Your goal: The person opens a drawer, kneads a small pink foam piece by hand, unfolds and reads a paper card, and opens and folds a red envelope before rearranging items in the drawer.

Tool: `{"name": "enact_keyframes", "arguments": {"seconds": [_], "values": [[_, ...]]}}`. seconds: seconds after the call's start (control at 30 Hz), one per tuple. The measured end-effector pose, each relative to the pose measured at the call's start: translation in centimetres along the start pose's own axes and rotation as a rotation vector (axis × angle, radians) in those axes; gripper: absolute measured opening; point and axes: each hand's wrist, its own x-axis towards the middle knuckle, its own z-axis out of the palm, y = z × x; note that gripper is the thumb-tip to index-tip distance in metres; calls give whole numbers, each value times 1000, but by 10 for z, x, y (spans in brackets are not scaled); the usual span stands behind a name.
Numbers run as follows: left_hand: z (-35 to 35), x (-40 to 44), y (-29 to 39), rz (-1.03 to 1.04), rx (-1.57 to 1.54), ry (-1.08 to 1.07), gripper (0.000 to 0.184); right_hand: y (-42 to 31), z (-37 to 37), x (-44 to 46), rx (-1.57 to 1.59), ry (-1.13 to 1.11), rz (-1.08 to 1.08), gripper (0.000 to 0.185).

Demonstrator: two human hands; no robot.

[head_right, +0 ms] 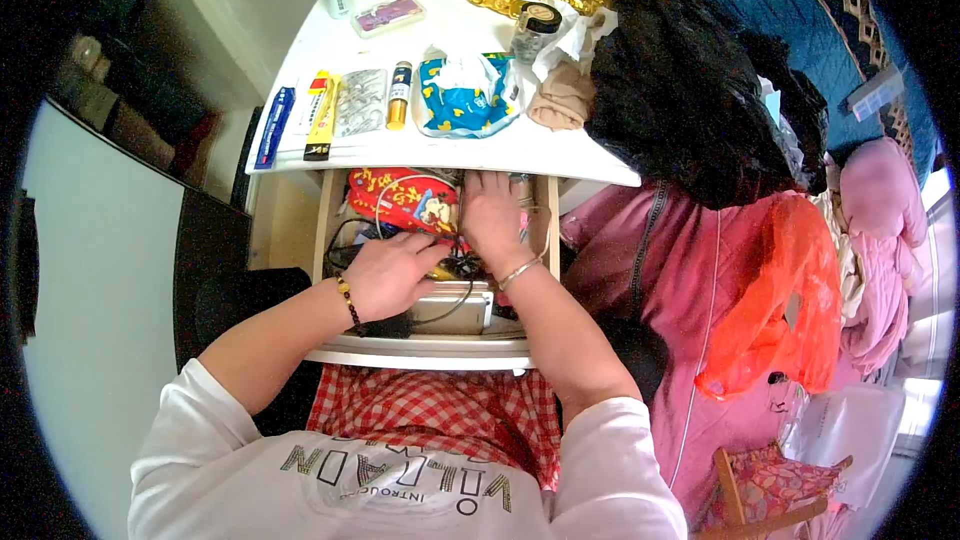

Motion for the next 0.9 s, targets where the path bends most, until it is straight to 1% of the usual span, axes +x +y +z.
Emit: {"name": "enact_keyframes", "arguments": {"seconds": [0.03, 0.07, 0.1, 0.13, 0.17, 0.2, 0.27, 0.3, 0.33, 0.4, 0.43, 0.47, 0.53, 0.57, 0.67, 0.73, 0.8, 0.87, 0.9], "values": [[0, 1, -1, 14, -10, 67, 54, 3, 0, 3, 29, -29, 38, 37], [0, 3, -3, 15, -11, 65, 54, 5, 1, 4, 58, -58, 77, 37], [0, 6, -4, 32, 69, 197, 54, 6, 2, 3, 57, -59, 80, 37], [0, 8, -5, 51, 149, 331, 54, 4, 1, 4, -9, -50, 84, 38], [5, 10, -9, -24, 147, 304, 57, 2, 0, 5, -76, -40, 89, 38], [11, 10, -13, -19, 148, 305, 57, -1, -2, 6, -78, -37, 91, 38], [16, 9, -17, -146, 166, 162, 60, -6, -6, 6, -112, -62, 162, 39], [19, 9, -19, -145, 183, 131, 62, -8, -8, 8, -144, -107, 182, 38], [16, 9, -17, -138, 186, 133, 62, -11, -11, 8, -146, -102, 188, 38], [14, 6, -12, -134, 218, 51, 59, -19, -15, 4, -112, -197, 233, 37], [15, 5, -12, -116, 233, 62, 56, -20, -15, -1, -100, -179, 176, 31], [16, 6, -13, -114, 230, 64, 56, -21, -16, -5, -104, -180, 176, 31], [14, 5, -13, -120, 183, -36, 54, -23, -16, -12, -37, -182, 123, 29], [14, 5, -12, -120, 180, -36, 54, -23, -14, -14, -25, -114, 125, 28], [15, 4, -11, -111, 200, -27, 55, -21, -12, -15, 16, -69, 114, 28], [15, 4, -9, -109, 241, -2, 55, -21, -10, -14, 41, -67, 125, 29], [13, 4, -8, -118, 235, -22, 55, -21, -9, -14, 65, -63, 133, 30], [13, 4, -7, -128, 230, -41, 54, -22, -15, -14, 111, -106, 174, 37], [14, 3, -7, -125, 229, -32, 55, -22, -17, -12, 109, -105, 175, 37]]}}
